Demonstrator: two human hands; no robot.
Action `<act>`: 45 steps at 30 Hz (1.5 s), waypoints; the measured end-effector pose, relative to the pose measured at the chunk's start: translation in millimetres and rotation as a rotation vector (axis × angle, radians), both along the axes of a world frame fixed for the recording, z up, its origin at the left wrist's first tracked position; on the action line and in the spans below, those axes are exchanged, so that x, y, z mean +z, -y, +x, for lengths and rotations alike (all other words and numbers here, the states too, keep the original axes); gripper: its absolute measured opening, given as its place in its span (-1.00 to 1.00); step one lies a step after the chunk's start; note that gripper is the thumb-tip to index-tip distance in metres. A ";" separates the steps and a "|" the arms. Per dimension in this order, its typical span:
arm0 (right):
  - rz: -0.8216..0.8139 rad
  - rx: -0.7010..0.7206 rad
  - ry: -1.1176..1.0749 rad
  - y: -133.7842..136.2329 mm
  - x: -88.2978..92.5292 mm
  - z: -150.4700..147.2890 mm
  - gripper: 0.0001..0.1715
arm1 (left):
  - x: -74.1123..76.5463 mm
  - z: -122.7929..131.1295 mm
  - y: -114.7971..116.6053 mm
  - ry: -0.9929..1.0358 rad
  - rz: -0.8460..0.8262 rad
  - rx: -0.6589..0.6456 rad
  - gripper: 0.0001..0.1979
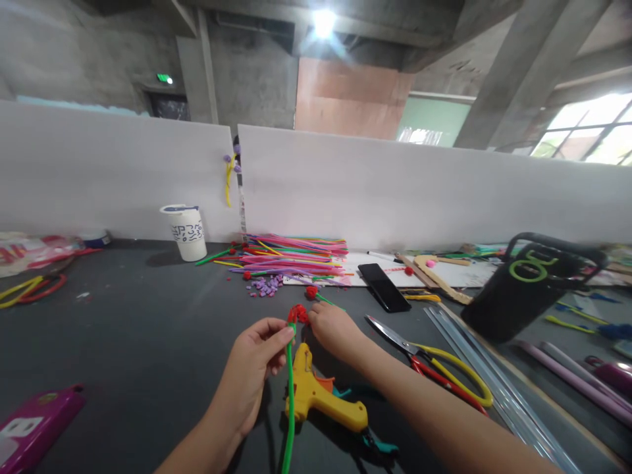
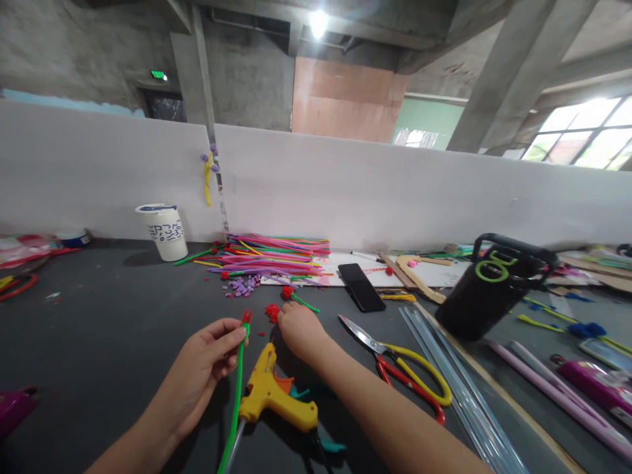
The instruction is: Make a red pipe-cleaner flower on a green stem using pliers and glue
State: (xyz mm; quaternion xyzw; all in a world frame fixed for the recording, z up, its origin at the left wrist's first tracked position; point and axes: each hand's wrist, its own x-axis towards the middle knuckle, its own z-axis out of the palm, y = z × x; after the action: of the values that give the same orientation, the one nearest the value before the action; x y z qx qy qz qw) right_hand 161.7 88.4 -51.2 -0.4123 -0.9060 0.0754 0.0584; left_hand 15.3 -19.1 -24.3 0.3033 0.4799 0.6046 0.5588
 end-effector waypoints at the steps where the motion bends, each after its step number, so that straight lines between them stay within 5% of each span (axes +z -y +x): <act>1: -0.003 -0.009 -0.027 0.8 -0.4 0.3 -0.70 | 0.4 0.5 0.4 0.002 -0.003 -0.006 -0.80; 5: -0.030 -0.077 -0.200 7.9 13.2 8.0 -0.77 | 3.4 3.3 3.1 0.011 -0.011 -0.029 -0.81; 13: -0.122 -0.019 -0.645 55.0 75.5 30.0 -0.82 | 8.7 10.3 10.0 0.039 -0.012 -0.086 -0.81; 16: -0.344 -0.004 -0.850 70.9 87.4 29.7 -0.89 | 9.9 12.5 12.6 0.041 -0.034 -0.084 -0.80; 22: -0.504 -0.049 -0.876 79.6 91.0 28.0 -0.90 | 11.4 14.6 15.3 -0.027 -0.039 -0.078 -0.80; 45: 0.026 0.083 -0.736 77.5 81.8 19.7 -0.82 | 10.0 16.5 17.9 -0.102 -0.049 -0.126 -0.84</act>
State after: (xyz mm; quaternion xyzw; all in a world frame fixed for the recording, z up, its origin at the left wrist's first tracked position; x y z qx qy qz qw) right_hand 181.4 10.9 30.6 -0.3195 -0.8413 0.2094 0.3825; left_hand 31.8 -37.0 -14.3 0.3496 0.5021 0.5402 0.5778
